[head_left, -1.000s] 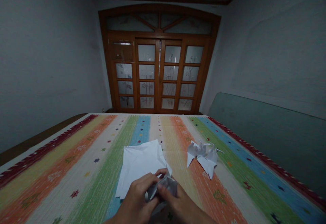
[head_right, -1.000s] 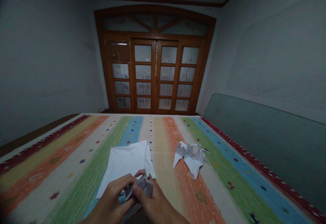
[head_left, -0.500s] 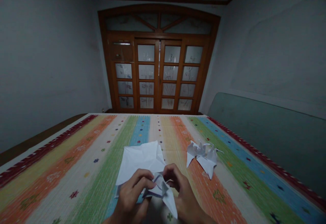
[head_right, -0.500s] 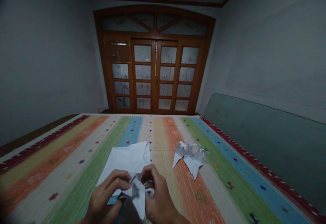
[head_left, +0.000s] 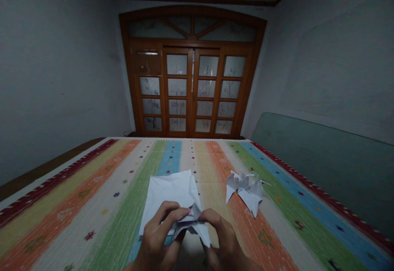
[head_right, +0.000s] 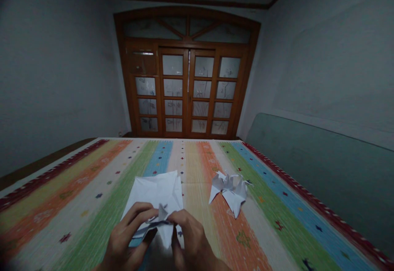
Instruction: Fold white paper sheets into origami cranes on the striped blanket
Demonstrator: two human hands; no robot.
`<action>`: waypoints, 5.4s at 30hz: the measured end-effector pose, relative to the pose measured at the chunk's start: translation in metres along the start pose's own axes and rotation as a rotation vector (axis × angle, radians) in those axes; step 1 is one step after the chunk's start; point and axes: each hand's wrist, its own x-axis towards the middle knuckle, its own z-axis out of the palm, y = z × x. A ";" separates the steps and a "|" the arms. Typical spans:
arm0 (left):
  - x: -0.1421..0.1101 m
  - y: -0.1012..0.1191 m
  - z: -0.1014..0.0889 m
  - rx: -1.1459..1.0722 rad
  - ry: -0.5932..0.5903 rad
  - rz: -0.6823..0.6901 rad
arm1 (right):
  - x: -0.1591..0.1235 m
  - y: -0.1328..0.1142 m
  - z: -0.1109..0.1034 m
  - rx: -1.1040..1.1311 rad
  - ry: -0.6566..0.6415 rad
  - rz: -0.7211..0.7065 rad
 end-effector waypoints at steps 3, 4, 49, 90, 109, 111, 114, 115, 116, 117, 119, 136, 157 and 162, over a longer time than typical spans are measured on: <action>0.001 0.001 0.001 -0.038 0.021 -0.004 | 0.002 -0.001 -0.001 0.048 0.004 -0.019; 0.001 0.001 0.002 -0.051 0.024 -0.009 | 0.002 -0.002 -0.002 0.061 0.002 -0.001; 0.016 0.001 0.004 -1.340 -0.109 -1.084 | 0.012 -0.002 0.005 1.139 -0.080 1.175; 0.023 0.001 0.000 -1.176 0.122 -1.095 | 0.015 0.011 -0.008 0.132 0.164 0.604; 0.028 -0.046 -0.012 -0.907 0.258 -1.241 | 0.002 0.049 -0.023 0.135 0.135 0.453; 0.024 -0.060 -0.016 -0.785 0.208 -1.178 | -0.001 0.056 -0.024 0.042 0.049 0.392; 0.020 -0.077 -0.020 -0.616 0.176 -1.067 | -0.007 0.070 -0.022 0.018 -0.121 0.300; 0.019 -0.081 -0.020 -0.594 0.183 -1.053 | -0.010 0.075 -0.021 0.025 -0.154 0.274; 0.018 -0.085 -0.020 -0.582 0.191 -1.047 | -0.012 0.080 -0.019 0.032 -0.174 0.260; 0.017 -0.088 -0.019 -0.572 0.203 -1.040 | -0.015 0.085 -0.016 0.030 -0.204 0.286; 0.014 -0.094 -0.017 -0.513 0.228 -0.997 | -0.019 0.091 -0.012 0.010 -0.254 0.315; -0.018 -0.127 -0.021 0.252 -0.130 -0.725 | -0.003 0.041 -0.011 -0.123 -0.842 0.490; -0.039 -0.124 -0.003 0.655 -0.646 -0.381 | -0.013 0.048 0.004 -0.299 -0.743 0.350; -0.034 -0.119 -0.004 0.637 -0.672 -0.356 | 0.014 0.055 0.038 -0.450 -0.847 0.363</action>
